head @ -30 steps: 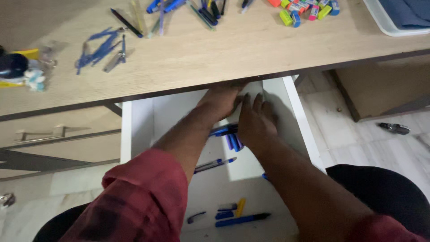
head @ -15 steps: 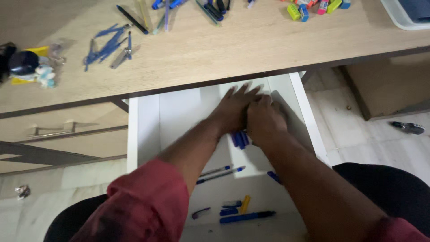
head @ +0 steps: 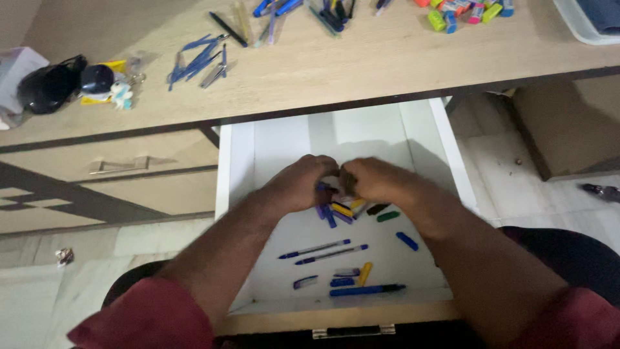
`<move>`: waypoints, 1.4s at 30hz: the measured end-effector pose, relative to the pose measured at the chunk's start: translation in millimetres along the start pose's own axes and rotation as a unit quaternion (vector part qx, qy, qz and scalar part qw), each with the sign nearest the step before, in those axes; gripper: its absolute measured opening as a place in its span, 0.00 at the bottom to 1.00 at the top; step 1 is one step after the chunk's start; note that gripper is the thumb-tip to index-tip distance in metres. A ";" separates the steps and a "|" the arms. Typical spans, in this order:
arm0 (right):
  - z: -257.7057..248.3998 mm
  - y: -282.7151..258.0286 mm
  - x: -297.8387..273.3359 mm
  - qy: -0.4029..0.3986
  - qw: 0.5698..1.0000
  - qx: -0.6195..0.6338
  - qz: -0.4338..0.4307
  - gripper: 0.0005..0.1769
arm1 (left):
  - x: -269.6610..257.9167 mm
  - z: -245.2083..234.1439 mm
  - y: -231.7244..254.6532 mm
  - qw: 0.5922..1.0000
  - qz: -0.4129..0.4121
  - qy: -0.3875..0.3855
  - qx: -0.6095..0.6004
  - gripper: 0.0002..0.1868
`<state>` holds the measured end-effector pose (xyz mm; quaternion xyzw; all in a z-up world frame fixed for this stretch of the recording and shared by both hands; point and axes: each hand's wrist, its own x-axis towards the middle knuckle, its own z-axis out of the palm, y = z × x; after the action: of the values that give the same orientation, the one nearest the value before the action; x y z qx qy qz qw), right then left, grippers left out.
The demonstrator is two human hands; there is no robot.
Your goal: The person sits on the floor in front of a desk and transfers pens and highlighters from an open drawer to the desk surface. They pick up items one by one or in small groups and place them on the desk, gradually clearing the drawer.
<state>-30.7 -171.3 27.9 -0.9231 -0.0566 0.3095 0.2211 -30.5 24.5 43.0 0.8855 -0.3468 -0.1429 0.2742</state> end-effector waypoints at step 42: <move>-26.3 -13.9 -65.4 0.152 0.976 -0.136 0.082 0.19 | -25.9 -8.7 -3.5 0.972 -0.196 -0.069 0.110 0.46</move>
<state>-67.0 -184.5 88.5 -0.9822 0.0118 0.1721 0.0738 -43.4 47.9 49.6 0.9490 -0.1981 -0.2155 0.1173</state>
